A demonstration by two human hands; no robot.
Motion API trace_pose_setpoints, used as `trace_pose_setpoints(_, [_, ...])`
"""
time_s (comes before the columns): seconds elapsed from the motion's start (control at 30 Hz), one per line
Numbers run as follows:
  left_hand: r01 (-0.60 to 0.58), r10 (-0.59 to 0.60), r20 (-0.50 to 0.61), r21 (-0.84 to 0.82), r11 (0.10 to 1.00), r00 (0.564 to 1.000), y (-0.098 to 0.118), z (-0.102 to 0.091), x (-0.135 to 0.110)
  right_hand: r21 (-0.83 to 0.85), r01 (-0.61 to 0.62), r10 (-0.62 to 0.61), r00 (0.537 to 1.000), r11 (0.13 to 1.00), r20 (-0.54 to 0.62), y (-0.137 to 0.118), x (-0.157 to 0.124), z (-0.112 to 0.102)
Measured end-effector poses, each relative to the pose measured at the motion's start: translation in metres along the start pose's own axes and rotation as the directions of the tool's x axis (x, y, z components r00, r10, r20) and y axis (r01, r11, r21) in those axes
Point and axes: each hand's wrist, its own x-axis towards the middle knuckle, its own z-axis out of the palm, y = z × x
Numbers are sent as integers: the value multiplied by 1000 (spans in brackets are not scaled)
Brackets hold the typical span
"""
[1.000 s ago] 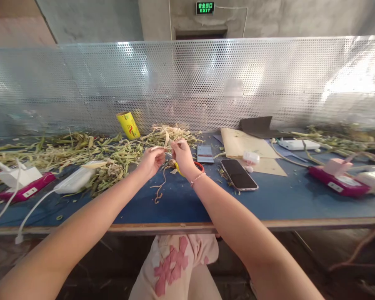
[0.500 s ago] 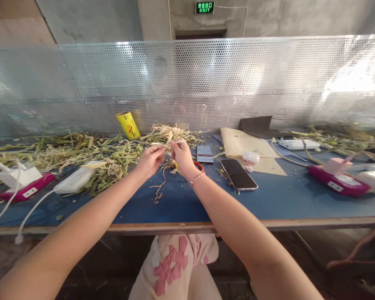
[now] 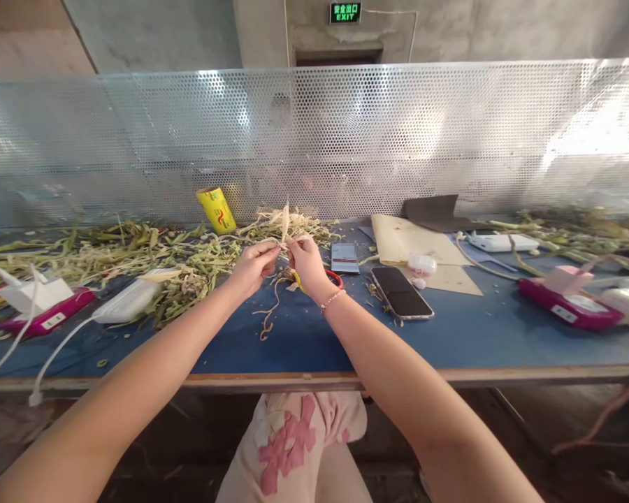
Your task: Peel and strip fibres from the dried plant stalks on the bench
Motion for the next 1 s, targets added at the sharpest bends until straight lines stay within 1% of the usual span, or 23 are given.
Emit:
trace_pose_setpoints(0.07, [-32, 31, 17, 48, 998, 999, -4, -4, 3, -27, -3, 2, 1000, 1000, -16, 1, 1, -2])
trace_pose_setpoints(0.17, [-57, 57, 5, 118, 991, 998, -8, -8, 5, -148, 36, -40, 999, 988, -21, 2, 3, -6])
trace_pose_setpoints(0.27, [-113, 115, 12, 304, 946, 993, -8, -9, 6, -277, 52, -42, 998, 960, 42, 2, 7, -13])
trace_pose_setpoints(0.33, [-155, 161, 21, 423, 893, 987, -6, -9, 4, -297, 52, -20, 994, 953, 109, 1, 9, -17])
trace_pose_setpoints(0.4, [-174, 182, 28, 471, 865, 983, -2, -8, 3, -247, 65, -19, 983, 967, 185, 1, 9, -20])
trace_pose_setpoints(0.47, [-180, 185, 37, 475, 861, 982, 1, -7, 1, -156, 68, -28, 969, 985, 247, 1, 8, -21])
trace_pose_setpoints(0.57, [-179, 188, 29, 475, 862, 982, 4, -6, -1, -54, 30, -12, 954, 998, 300, 0, 4, -21])
trace_pose_setpoints(0.63, [-176, 188, 23, 474, 863, 982, 6, -6, -2, -34, 1, 10, 945, 999, 327, -2, 1, -20])
trace_pose_setpoints(0.7, [-171, 179, 25, 456, 873, 983, 7, -6, -3, -60, -4, 24, 946, 998, 324, -3, 0, -18])
trace_pose_setpoints(0.8, [-164, 164, 37, 421, 892, 986, 7, -5, -5, -93, -11, 35, 963, 996, 266, -4, 0, -15])
trace_pose_setpoints(0.9, [-175, 163, 63, 406, 897, 985, 6, -6, -6, -4, -56, 55, 971, 998, 231, -5, -1, -12])
trace_pose_setpoints(1.0, [-210, 180, 110, 416, 885, 978, 4, -6, -4, 80, -115, 98, 977, 990, 188, -6, -1, -10])
